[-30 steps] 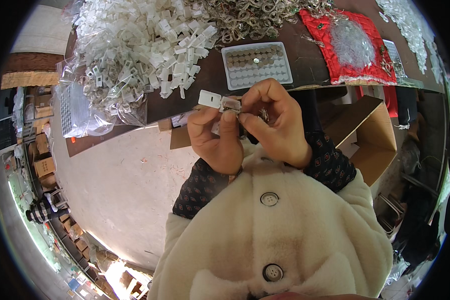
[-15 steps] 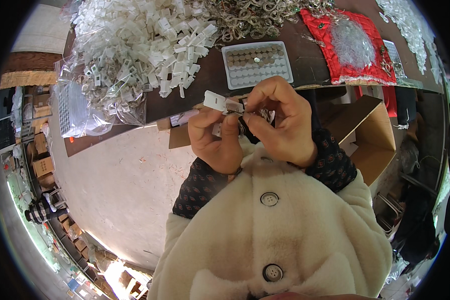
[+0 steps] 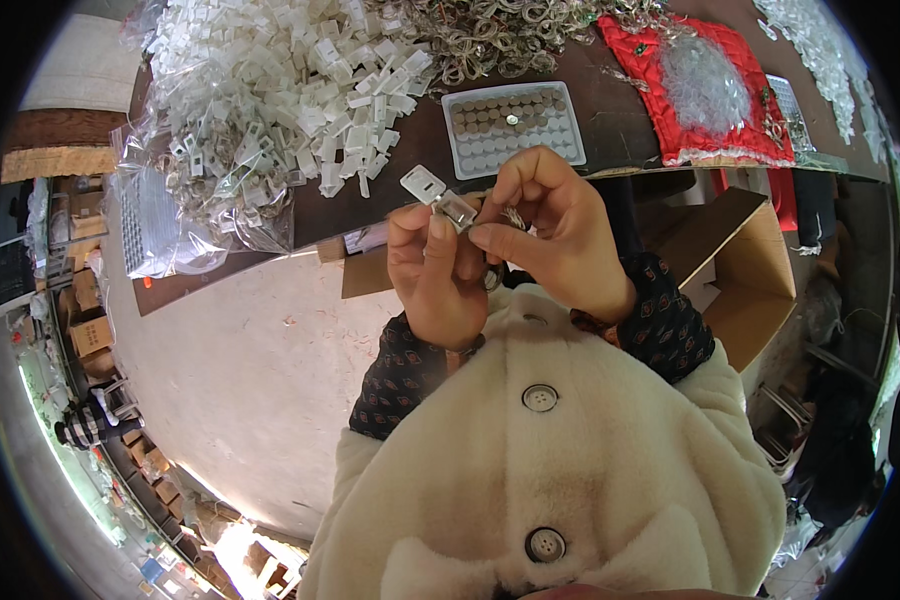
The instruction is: The person assembles small LED light units by inserting a bulb into a white plastic housing and placing a metal contact into a tray. The person repeatedly picks up a housing, inserts a bulb, and places the contact into a compartmentalized tray on the table.
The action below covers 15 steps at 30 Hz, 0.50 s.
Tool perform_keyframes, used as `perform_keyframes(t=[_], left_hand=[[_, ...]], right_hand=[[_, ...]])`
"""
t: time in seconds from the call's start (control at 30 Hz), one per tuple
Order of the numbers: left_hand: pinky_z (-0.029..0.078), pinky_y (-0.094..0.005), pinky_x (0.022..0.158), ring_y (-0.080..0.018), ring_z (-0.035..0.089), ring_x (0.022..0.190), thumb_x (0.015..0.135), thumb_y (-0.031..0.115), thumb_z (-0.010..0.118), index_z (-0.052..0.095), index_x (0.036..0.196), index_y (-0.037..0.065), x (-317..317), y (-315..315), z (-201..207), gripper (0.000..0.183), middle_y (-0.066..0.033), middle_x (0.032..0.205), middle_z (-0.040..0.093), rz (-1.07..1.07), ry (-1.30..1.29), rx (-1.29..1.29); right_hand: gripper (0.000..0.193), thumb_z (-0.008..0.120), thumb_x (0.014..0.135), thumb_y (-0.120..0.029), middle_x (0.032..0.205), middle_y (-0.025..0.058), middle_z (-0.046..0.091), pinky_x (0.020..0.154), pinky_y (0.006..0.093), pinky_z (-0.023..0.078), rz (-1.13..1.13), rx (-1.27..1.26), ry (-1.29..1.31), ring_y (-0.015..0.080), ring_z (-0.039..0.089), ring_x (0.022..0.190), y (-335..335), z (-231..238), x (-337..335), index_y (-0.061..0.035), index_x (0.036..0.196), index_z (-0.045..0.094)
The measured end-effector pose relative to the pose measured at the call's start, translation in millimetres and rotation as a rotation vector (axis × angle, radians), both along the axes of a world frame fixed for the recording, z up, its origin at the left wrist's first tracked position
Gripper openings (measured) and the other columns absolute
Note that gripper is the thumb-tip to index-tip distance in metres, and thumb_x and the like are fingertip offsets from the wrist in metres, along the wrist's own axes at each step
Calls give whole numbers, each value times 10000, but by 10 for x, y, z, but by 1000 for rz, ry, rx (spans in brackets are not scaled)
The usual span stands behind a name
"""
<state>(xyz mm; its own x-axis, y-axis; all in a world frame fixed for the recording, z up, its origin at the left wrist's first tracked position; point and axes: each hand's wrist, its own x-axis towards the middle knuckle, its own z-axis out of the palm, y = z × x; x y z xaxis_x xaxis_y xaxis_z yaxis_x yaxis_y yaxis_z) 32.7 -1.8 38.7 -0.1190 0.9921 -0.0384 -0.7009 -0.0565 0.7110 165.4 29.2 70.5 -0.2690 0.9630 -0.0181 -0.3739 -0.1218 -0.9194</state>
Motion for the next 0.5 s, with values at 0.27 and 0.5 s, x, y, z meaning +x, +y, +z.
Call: perform_keyframes(t=[0.27, 0.5], left_hand=[[461, -235, 605, -85, 523, 665, 1040, 192, 531, 528, 1079, 100, 16, -13, -51, 100, -71, 976, 653, 7, -102, -96], [541, -310, 776, -180, 643, 917, 1009, 92, 566, 540, 1148, 65, 27, 52, -176, 145, -133, 1092, 660, -22, -67, 23]], right_hand=[[301, 727, 774, 24, 927, 99, 653, 731, 330, 536, -186, 523, -483, 214, 658, 811, -82, -76, -42, -23, 1058, 637], [385, 756, 732, -57, 939, 101, 654, 792, 399, 497, -249, 847, -754, 308, 628, 819, -56, -56, 113, -59, 1109, 676]])
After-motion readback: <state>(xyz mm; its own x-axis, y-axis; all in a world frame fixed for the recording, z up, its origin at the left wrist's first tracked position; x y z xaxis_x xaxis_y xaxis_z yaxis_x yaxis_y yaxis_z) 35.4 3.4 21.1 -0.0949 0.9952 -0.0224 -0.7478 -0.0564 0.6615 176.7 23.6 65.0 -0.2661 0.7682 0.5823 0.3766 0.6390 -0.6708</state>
